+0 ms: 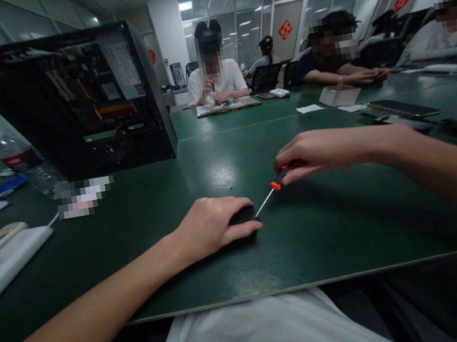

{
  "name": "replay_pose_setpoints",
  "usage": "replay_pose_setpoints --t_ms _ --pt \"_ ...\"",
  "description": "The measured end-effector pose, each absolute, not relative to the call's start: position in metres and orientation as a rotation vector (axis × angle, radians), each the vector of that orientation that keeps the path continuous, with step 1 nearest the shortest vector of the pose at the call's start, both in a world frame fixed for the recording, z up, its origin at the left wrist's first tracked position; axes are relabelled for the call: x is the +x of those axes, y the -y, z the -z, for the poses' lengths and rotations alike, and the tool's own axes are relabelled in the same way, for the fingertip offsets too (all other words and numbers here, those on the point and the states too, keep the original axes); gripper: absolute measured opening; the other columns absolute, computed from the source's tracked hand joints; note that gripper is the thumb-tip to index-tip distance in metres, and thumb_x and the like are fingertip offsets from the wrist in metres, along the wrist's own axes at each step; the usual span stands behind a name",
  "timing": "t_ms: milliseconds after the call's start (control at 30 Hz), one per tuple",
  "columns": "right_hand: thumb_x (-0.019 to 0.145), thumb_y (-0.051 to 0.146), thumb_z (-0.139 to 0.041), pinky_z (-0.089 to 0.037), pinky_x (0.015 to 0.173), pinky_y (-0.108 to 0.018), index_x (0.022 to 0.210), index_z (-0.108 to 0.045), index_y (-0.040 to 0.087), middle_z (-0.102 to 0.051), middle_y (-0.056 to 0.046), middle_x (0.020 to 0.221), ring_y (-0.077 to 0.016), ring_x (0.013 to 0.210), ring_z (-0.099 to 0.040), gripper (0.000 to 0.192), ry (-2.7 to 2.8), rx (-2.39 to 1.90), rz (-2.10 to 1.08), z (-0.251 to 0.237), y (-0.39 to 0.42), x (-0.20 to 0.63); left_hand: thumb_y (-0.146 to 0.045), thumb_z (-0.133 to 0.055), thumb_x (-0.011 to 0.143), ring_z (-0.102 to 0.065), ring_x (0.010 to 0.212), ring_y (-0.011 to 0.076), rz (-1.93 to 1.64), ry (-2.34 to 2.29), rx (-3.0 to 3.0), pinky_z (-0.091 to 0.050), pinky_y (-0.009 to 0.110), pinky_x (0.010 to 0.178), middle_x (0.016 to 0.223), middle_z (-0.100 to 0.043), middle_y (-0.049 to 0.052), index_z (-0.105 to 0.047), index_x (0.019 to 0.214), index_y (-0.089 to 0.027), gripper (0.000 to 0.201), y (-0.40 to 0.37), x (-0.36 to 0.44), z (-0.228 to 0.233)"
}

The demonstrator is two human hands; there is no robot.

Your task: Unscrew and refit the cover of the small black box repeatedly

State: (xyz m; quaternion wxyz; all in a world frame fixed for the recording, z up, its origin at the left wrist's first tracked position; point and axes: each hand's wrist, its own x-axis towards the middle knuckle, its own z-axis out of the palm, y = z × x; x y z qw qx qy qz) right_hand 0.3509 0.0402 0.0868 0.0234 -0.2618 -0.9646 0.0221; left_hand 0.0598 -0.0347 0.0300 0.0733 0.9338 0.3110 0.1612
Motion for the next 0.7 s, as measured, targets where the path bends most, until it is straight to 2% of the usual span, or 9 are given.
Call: replay_pose_setpoints --t_ms 100,200,333,500,600,700 --pt "0.100 0.058 -0.046 -0.044 0.066 -0.027 0.103 -0.071 0.018 -0.072 -0.009 0.093 -0.0180 0.077 -0.066 0.047 2.985 -0.751 -0.076 -0.047 -0.049 0.350 -0.048 -0.063 0.097 -0.075 0.094 0.0228 -0.493 -0.955 2.772 -0.052 0.029 0.080 0.109 -0.078 0.009 -0.069 0.121 -0.015 0.041 0.034 0.059 -0.030" --pt "0.101 0.059 -0.041 -0.045 0.070 -0.028 0.110 -0.068 0.017 -0.071 -0.011 0.103 -0.0194 0.083 -0.067 0.051 2.958 -0.721 -0.058 -0.024 -0.057 0.346 -0.049 -0.065 0.095 -0.075 0.094 0.0234 -0.522 -0.969 2.741 -0.052 0.029 0.080 0.111 -0.078 0.009 -0.070 0.122 -0.016 0.042 0.035 0.059 -0.029" --pt "0.102 0.060 -0.038 -0.046 0.072 -0.028 0.113 -0.066 0.016 -0.070 -0.011 0.105 -0.0193 0.086 -0.067 0.053 2.942 -0.690 0.017 -0.015 -0.061 0.346 -0.050 -0.066 0.094 -0.074 0.097 0.0247 -0.553 -0.970 2.703 -0.053 0.032 0.084 0.113 -0.078 0.009 -0.069 0.124 -0.017 0.044 0.036 0.059 -0.028" --pt "0.102 0.061 -0.037 -0.044 0.069 -0.027 0.112 -0.065 0.014 -0.069 -0.011 0.100 -0.0186 0.082 -0.064 0.056 2.888 -0.663 0.181 -0.015 -0.062 0.352 -0.049 -0.079 0.081 -0.070 0.110 0.0280 -0.578 -0.998 2.647 -0.052 0.036 0.094 0.124 -0.073 0.011 -0.064 0.133 -0.018 0.063 0.032 0.039 -0.033" --pt "0.102 0.060 -0.037 -0.041 0.065 -0.025 0.108 -0.066 0.014 -0.068 -0.009 0.093 -0.0162 0.075 -0.062 0.055 2.856 -0.632 0.225 -0.014 -0.062 0.356 -0.043 -0.077 0.084 -0.072 0.098 0.0227 -0.541 -0.979 2.552 -0.053 0.030 0.084 0.111 -0.077 0.008 -0.072 0.117 -0.017 0.043 0.024 0.023 -0.035" --pt "0.102 0.059 -0.039 -0.037 0.061 -0.024 0.102 -0.066 0.015 -0.068 -0.007 0.086 -0.0137 0.068 -0.060 0.052 2.845 -0.611 0.218 -0.012 -0.062 0.358 -0.041 -0.077 0.084 -0.072 0.093 0.0212 -0.601 -1.002 2.489 -0.052 0.029 0.082 0.106 -0.078 0.006 -0.074 0.112 -0.017 0.037 0.017 0.018 -0.032"
